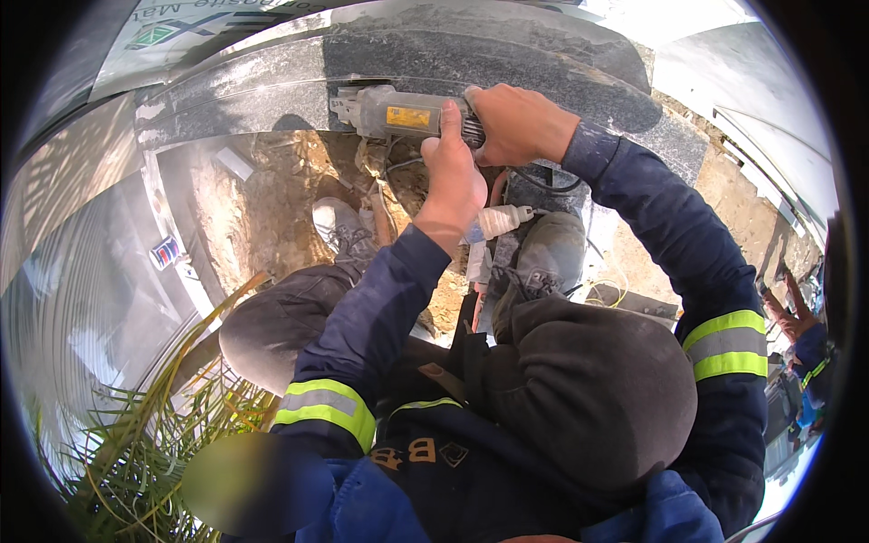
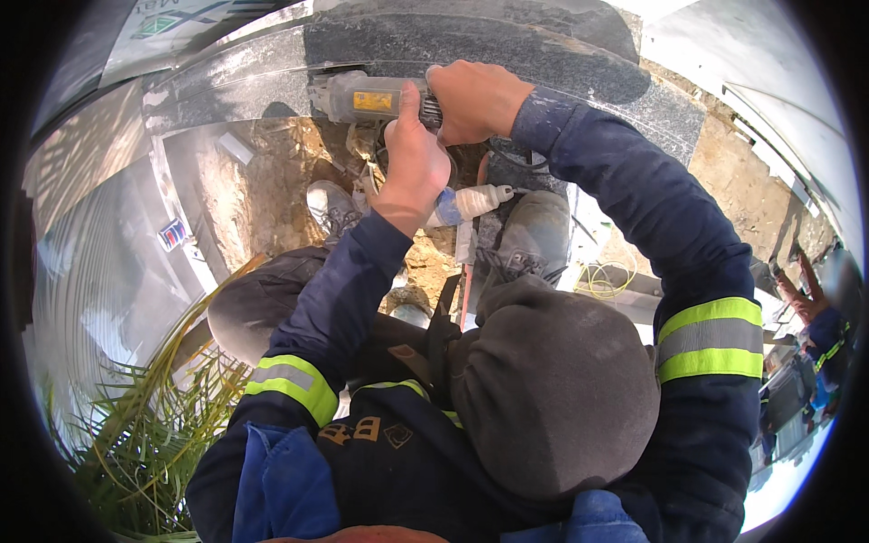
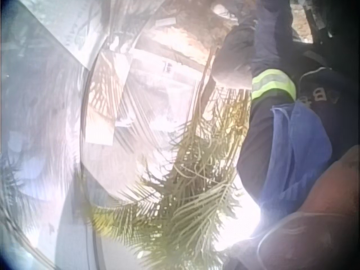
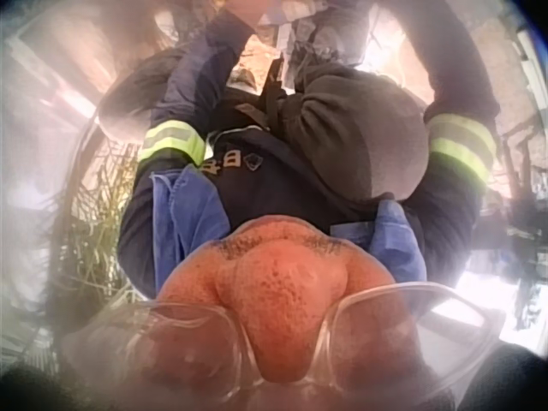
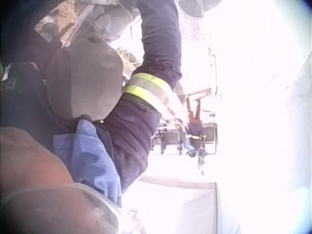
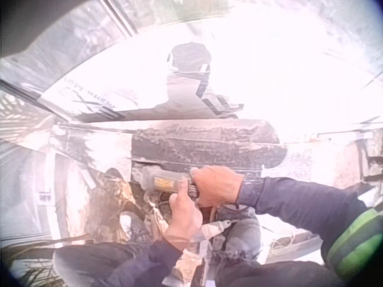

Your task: The person uses an angle grinder to cut and smooth a concrete curb. They repeatedly reposition the tool and grind along the edge, generating dust. The person briefly pauses to remove a small piece of debris from the cut line before resuming grinding.

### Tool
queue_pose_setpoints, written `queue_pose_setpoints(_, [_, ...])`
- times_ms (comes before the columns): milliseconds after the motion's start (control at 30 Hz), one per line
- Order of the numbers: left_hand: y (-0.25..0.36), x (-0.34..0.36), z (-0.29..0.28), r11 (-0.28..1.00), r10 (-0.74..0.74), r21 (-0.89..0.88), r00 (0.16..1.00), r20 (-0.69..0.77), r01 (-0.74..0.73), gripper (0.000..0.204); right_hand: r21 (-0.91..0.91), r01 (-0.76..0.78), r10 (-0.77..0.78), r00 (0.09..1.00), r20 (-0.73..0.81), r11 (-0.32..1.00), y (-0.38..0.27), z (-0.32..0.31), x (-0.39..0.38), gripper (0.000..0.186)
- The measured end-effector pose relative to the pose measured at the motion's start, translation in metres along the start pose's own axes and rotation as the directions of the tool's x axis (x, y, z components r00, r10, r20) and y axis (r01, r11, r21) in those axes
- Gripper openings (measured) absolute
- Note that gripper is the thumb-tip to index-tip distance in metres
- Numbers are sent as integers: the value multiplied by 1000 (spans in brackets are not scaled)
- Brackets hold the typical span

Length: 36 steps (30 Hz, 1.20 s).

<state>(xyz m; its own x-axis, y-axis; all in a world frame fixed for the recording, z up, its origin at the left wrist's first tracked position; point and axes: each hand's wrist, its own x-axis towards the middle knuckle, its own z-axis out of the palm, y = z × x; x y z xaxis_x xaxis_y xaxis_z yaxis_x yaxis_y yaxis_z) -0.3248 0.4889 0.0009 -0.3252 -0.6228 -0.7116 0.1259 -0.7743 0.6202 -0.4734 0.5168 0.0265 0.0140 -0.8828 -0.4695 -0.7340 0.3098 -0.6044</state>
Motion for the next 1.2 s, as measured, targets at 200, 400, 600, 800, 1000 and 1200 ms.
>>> queue_pose_setpoints(200, [3,5,-8,999,39,30,996,74,-41,43,-4,7,-7,1000,1,1000,-3,-1,4,59])
queue_pose_setpoints(400, [-15,-24,16,997,-38,71,998,-48,42,66,7,-26,26,1000,1,1000,6,-7,-32,57])
queue_pose_setpoints(600, [-4,-17,19,996,-78,47,995,-62,81,54,8,-14,14,1000,7,1000,9,-4,-19,60])
queue_pose_setpoints(800, [-1,4,-5,996,64,56,996,65,-68,47,29,9,-9,1000,-7,1000,3,4,4,63])
queue_pose_setpoints(1000, [-16,-18,16,997,-75,23,997,-19,75,69,23,-21,21,1000,9,1000,12,-5,-29,61])
queue_pose_setpoints(1200, [-25,-11,8,997,-68,37,998,-13,68,76,20,-21,21,1000,-5,1000,12,-5,-32,57])
